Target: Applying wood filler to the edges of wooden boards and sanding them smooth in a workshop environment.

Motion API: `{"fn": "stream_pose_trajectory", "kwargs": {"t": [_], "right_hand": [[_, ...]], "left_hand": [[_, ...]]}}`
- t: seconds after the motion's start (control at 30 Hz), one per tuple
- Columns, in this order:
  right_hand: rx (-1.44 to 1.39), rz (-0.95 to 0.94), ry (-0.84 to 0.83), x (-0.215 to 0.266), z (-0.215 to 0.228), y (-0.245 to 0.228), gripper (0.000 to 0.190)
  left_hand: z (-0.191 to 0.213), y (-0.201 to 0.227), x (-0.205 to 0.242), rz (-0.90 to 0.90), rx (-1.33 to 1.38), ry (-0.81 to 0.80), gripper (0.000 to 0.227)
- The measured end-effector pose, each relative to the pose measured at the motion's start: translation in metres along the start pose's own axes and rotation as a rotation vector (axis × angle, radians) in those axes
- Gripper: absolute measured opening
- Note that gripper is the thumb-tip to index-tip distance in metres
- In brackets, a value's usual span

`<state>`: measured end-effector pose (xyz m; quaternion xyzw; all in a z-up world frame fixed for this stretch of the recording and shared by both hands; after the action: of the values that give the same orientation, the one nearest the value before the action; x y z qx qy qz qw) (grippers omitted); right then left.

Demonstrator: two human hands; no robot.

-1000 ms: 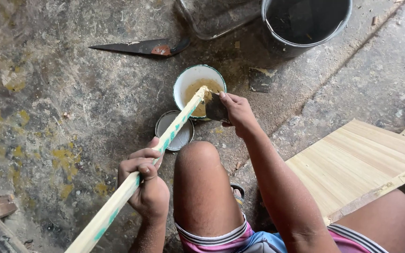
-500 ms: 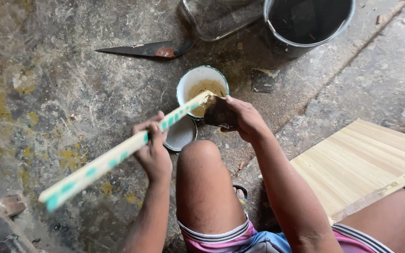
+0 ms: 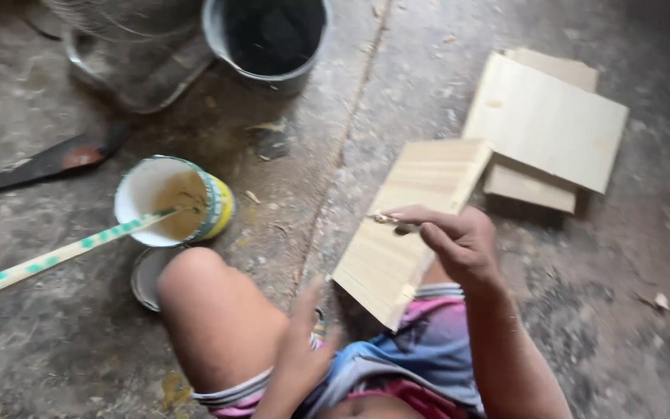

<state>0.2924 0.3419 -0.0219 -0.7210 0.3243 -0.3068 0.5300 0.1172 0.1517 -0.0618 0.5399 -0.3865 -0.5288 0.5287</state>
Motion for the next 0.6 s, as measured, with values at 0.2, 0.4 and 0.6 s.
{"fn": "stream_pose_trajectory", "kwargs": {"t": [0.2,0.4,0.6], "right_hand": [[0.150,0.151,0.217,0.080,0.088,-0.070,0.039],[-0.246,0.185,0.383,0.133,0.148,-0.031,0.048],[-0.042,0.034,0.600,0.105,0.139,-0.057,0.038]], "left_hand": [[-0.144,-0.138,0.016,0.425,-0.569,-0.675,0.110],[-0.178,-0.160,0.010,0.149,-0.552,-0.607,0.115],[-0.215,-0.174,0.020,0.186,-0.428,-0.521,0.112]]}}
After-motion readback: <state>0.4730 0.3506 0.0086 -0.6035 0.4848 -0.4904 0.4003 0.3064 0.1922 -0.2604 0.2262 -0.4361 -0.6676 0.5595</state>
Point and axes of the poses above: each hand's wrist, its own x-axis away from the middle knuckle, its own z-axis out of the back of the hand, y = z × x, the point moved 9 cm from there along -x, towards the middle knuckle, and after that the axes turned 9 degrees about -z, right-handed, at the moved point
